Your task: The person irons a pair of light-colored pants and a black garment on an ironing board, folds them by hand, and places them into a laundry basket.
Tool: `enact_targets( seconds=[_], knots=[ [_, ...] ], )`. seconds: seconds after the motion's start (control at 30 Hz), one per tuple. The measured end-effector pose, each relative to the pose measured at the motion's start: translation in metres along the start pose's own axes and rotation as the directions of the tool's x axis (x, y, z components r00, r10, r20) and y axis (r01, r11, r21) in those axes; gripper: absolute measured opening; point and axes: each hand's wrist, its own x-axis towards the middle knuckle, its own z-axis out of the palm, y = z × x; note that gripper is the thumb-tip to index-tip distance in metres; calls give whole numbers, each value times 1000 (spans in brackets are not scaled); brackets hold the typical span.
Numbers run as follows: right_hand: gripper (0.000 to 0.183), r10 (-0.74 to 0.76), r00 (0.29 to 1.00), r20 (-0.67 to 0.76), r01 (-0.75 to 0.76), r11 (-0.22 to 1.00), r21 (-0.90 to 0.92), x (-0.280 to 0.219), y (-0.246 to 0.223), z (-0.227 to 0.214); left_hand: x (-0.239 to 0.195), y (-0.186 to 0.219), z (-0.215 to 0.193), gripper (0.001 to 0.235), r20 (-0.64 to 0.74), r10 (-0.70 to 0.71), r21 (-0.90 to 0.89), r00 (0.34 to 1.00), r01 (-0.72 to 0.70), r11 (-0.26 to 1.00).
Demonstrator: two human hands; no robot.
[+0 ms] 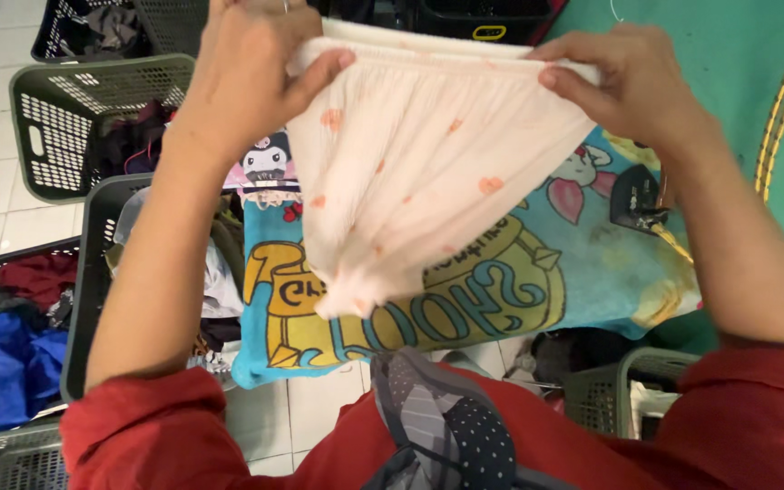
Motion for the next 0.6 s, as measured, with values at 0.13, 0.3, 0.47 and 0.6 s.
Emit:
enact_targets(
  seconds=[0.13,0.3,0.47,0.6],
  knots=[
    [9,-133,990,-47,132,991,-22,6,-14,-20,8,6,-9,28,-27,9,160,1000,-4,987],
    [15,-242,961,138,241,970,21,-15,-78,-49,-5,37,-43,25,71,-89,297,993,65,953],
    [14,-67,988,139,61,997,51,-54,-97,-81,-27,80,-85,31,438,-297,77,848,294,953],
    [16,36,984,172,-17,994,-112,-82,-82,-90,-21,90,-100,18,294,7,-368,956,107,924]
  ],
)
